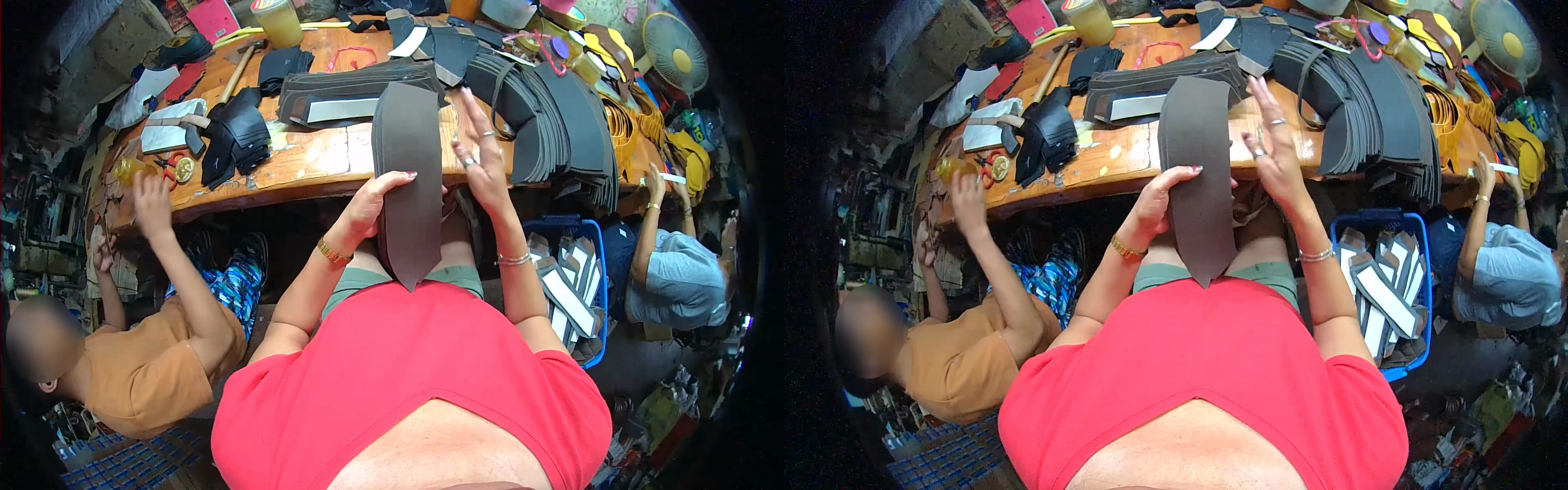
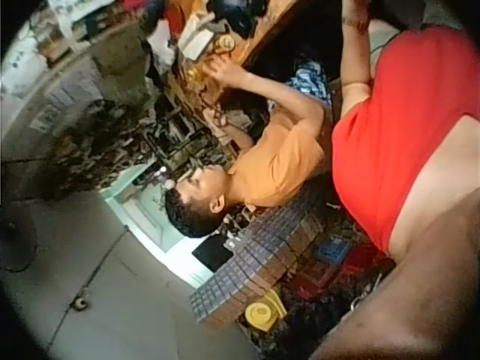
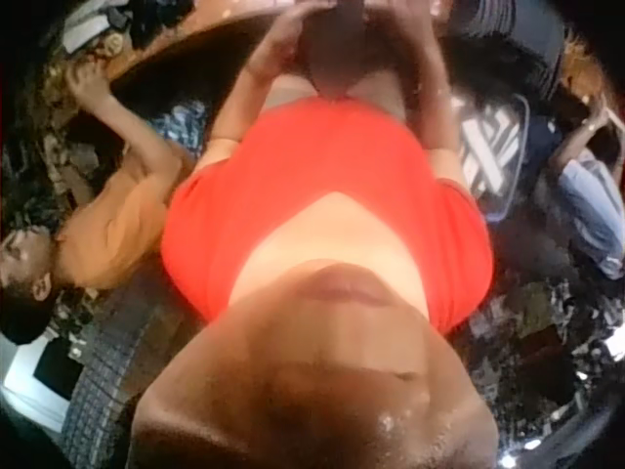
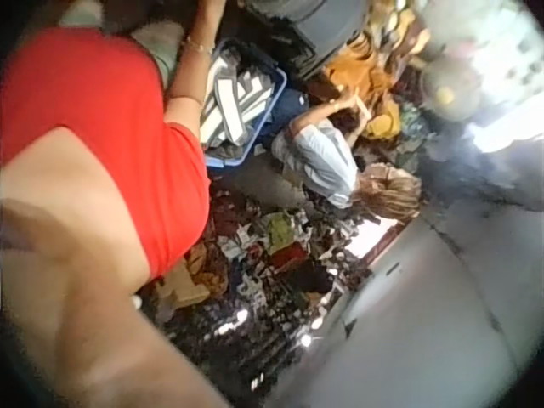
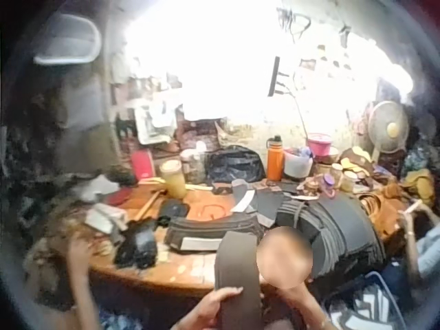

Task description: The person repeatedly picks up dark gray shoe insole pieces from a cluttered workbench, aligns them, and stacks them into a neat pile. The person also handles a few lighter-colored insole pieces and places them on the stack. The task continues with consistent stacking motions throughout the clip.

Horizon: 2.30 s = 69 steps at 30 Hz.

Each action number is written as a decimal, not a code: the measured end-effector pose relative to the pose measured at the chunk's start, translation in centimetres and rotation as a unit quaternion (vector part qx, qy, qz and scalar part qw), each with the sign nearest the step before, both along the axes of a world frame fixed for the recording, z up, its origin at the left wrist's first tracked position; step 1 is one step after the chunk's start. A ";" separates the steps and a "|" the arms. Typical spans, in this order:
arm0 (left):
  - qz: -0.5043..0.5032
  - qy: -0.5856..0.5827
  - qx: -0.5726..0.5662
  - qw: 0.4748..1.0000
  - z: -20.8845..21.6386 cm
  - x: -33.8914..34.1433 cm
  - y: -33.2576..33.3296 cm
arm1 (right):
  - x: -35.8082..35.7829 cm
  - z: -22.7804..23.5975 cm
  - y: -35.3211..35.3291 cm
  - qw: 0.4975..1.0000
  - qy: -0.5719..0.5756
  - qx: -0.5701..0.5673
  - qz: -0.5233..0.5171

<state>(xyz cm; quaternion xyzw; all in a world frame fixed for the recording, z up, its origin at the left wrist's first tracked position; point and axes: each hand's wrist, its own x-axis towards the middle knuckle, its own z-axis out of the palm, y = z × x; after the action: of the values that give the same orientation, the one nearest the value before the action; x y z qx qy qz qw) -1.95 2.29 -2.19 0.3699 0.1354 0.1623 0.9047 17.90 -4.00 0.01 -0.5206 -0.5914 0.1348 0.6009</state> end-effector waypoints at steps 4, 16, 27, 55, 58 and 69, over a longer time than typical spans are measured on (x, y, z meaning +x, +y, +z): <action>0.004 0.070 0.109 0.992 -0.6 0.1 0.7 | 0.7 -1.0 -1.8 0.974 0.227 -0.015 0.025; 0.052 0.043 -0.006 0.998 -1.0 -0.7 0.3 | -0.3 5.3 -3.2 0.860 -0.493 -0.053 0.122; -0.073 -0.158 -0.142 0.974 -3.0 -0.9 1.0 | -1.3 6.8 -2.5 0.826 -0.544 0.014 0.146; -0.061 -0.153 -0.123 0.979 0.4 -1.2 0.3 | 3.1 5.3 0.1 0.971 -0.211 0.012 0.113; 0.010 -0.128 -0.127 0.984 0.1 -1.2 0.3 | 4.6 5.1 -0.9 0.991 -0.126 -0.037 0.011; 0.111 0.001 0.037 0.993 0.7 0.7 -1.0 | -0.6 -4.3 -3.7 0.861 0.502 -0.065 0.049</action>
<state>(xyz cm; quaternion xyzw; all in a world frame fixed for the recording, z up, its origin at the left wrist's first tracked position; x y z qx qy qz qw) -1.24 1.31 -1.52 0.3864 0.1705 0.2665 0.8664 17.26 -7.71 -4.28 -0.3904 -0.2243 0.4458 0.7736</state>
